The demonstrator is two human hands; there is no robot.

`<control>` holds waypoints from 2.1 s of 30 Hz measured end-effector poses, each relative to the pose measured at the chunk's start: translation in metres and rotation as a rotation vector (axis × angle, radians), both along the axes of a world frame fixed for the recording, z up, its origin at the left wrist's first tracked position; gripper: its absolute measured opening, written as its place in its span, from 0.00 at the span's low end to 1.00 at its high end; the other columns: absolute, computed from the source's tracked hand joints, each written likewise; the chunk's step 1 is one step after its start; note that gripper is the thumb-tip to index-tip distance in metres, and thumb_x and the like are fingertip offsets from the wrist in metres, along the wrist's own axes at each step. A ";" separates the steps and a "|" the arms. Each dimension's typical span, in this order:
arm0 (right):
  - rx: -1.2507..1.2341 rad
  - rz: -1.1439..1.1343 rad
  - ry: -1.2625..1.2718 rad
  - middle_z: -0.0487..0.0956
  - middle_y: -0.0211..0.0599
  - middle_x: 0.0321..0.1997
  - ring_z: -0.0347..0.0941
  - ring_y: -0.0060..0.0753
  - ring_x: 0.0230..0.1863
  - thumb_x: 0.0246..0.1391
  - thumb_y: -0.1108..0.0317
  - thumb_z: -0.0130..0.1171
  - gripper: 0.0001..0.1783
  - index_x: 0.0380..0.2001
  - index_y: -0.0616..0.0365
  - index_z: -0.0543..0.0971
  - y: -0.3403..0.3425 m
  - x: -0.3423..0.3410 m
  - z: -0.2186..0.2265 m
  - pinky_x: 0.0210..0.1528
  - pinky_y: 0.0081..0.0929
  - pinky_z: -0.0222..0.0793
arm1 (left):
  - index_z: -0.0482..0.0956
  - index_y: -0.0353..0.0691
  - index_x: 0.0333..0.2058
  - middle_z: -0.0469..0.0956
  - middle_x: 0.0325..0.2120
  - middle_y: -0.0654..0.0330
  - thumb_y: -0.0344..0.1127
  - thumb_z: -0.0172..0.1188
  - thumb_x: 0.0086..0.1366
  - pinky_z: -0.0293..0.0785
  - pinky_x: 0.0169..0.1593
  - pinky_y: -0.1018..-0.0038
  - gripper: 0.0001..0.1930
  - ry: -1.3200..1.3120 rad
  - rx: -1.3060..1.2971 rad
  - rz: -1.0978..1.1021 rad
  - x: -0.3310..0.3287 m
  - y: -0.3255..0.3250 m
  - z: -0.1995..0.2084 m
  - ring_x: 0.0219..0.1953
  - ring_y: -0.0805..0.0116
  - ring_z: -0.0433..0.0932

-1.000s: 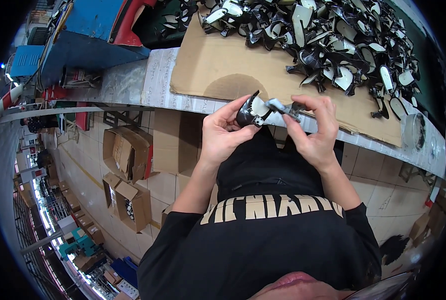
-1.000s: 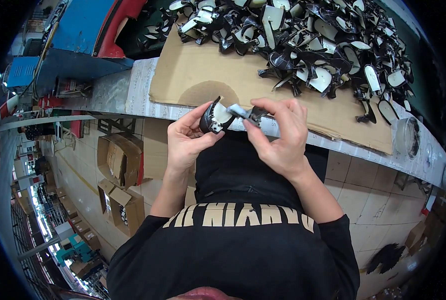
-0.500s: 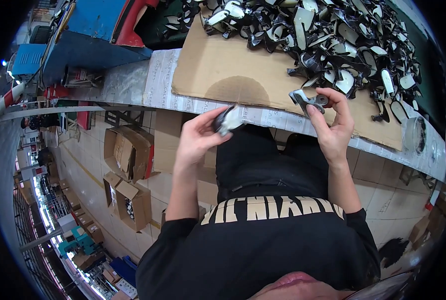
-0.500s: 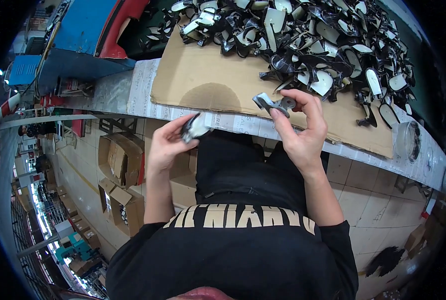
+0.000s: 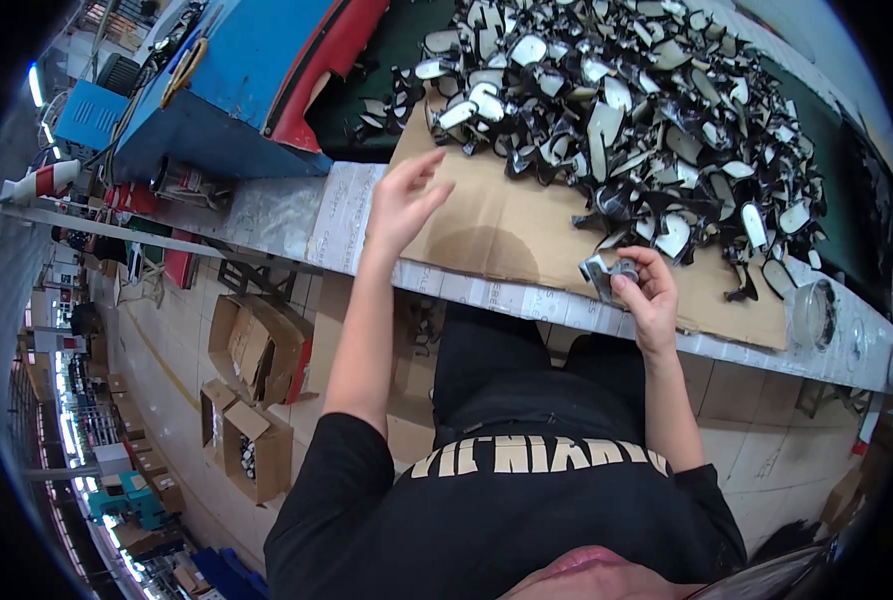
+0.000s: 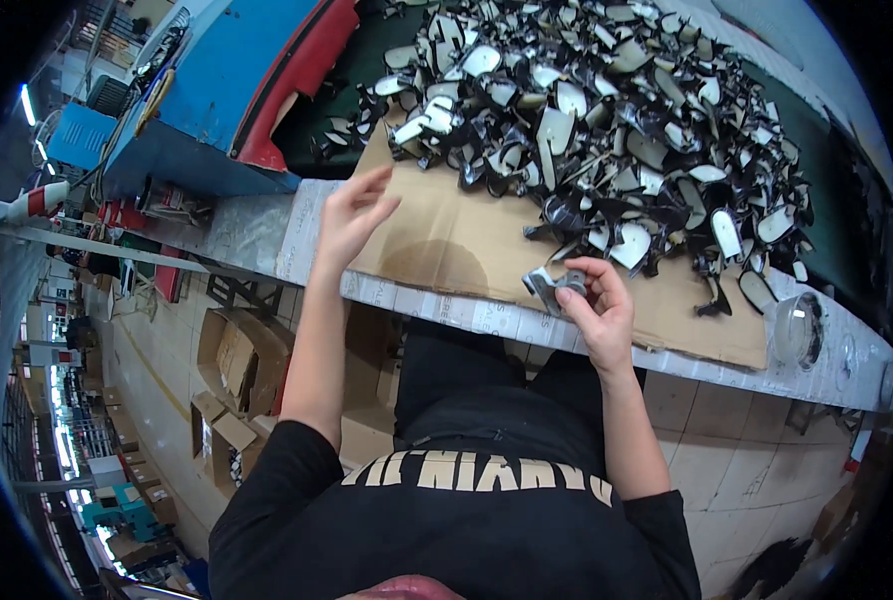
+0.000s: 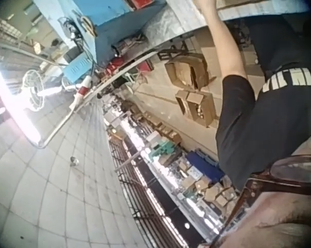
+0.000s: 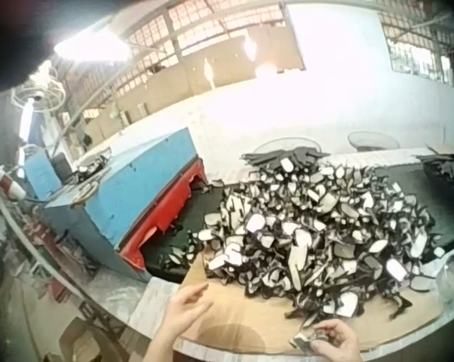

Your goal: Inspecting and manually assembling plastic shoe components at a factory workbench.

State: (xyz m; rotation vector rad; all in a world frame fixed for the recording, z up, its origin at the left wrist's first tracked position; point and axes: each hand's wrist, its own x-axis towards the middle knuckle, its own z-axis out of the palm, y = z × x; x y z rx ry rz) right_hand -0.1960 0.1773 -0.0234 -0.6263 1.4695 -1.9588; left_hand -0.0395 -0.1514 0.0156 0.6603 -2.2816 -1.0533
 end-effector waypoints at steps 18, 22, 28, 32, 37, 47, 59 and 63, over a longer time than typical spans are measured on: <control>-0.019 0.048 -0.073 0.76 0.25 0.38 0.70 0.13 0.37 0.57 0.78 0.62 0.18 0.51 0.61 0.74 0.007 -0.006 -0.004 0.39 0.12 0.67 | 0.87 0.38 0.36 0.83 0.27 0.57 0.35 0.68 0.55 0.77 0.36 0.71 0.11 -0.188 0.036 0.178 -0.007 0.031 -0.026 0.29 0.66 0.81; 0.003 0.060 -0.077 0.76 0.25 0.38 0.70 0.13 0.37 0.57 0.77 0.63 0.18 0.51 0.61 0.74 0.006 -0.007 -0.005 0.39 0.13 0.68 | 0.83 0.31 0.38 0.81 0.28 0.65 0.27 0.66 0.55 0.75 0.37 0.78 0.11 0.032 0.296 0.164 0.014 0.048 -0.022 0.31 0.78 0.78; -0.026 0.041 -0.093 0.77 0.26 0.38 0.71 0.13 0.38 0.58 0.77 0.61 0.17 0.51 0.61 0.74 0.005 -0.005 -0.003 0.42 0.13 0.68 | 0.82 0.31 0.40 0.82 0.35 0.58 0.25 0.67 0.54 0.76 0.41 0.78 0.13 0.249 0.601 0.046 0.026 0.054 -0.010 0.35 0.76 0.79; -0.011 0.038 -0.107 0.78 0.25 0.39 0.72 0.13 0.38 0.58 0.76 0.61 0.18 0.52 0.61 0.74 0.006 -0.002 -0.001 0.44 0.13 0.68 | 0.79 0.31 0.40 0.83 0.37 0.50 0.27 0.63 0.58 0.80 0.42 0.73 0.11 0.421 1.217 -0.139 0.019 0.087 -0.007 0.38 0.64 0.84; -0.019 0.074 -0.196 0.78 0.27 0.40 0.72 0.15 0.39 0.58 0.73 0.62 0.18 0.52 0.60 0.74 0.005 0.011 0.015 0.44 0.16 0.68 | 0.77 0.34 0.43 0.82 0.32 0.55 0.38 0.63 0.66 0.86 0.31 0.68 0.14 0.323 1.605 0.018 0.023 0.123 -0.026 0.31 0.60 0.85; -0.060 0.104 -0.178 0.77 0.28 0.42 0.71 0.15 0.43 0.58 0.74 0.62 0.19 0.52 0.61 0.74 -0.012 0.033 0.031 0.48 0.16 0.66 | 0.72 0.34 0.56 0.81 0.45 0.54 0.35 0.53 0.71 0.82 0.49 0.65 0.17 0.269 1.562 -0.251 0.041 0.144 -0.023 0.43 0.62 0.82; 0.031 -0.066 0.344 0.76 0.29 0.39 0.70 0.22 0.40 0.49 0.79 0.67 0.22 0.49 0.60 0.76 -0.013 0.050 0.043 0.46 0.21 0.66 | 0.80 0.28 0.48 0.82 0.44 0.49 0.26 0.62 0.65 0.83 0.50 0.68 0.14 0.229 1.248 -0.221 0.049 0.158 -0.014 0.46 0.59 0.84; 0.086 -0.135 0.632 0.79 0.37 0.38 0.72 0.31 0.37 0.42 0.79 0.70 0.21 0.43 0.61 0.79 -0.013 0.054 0.054 0.40 0.25 0.69 | 0.82 0.30 0.49 0.82 0.43 0.58 0.26 0.63 0.66 0.79 0.52 0.74 0.13 0.196 1.143 -0.279 0.054 0.157 -0.005 0.44 0.72 0.80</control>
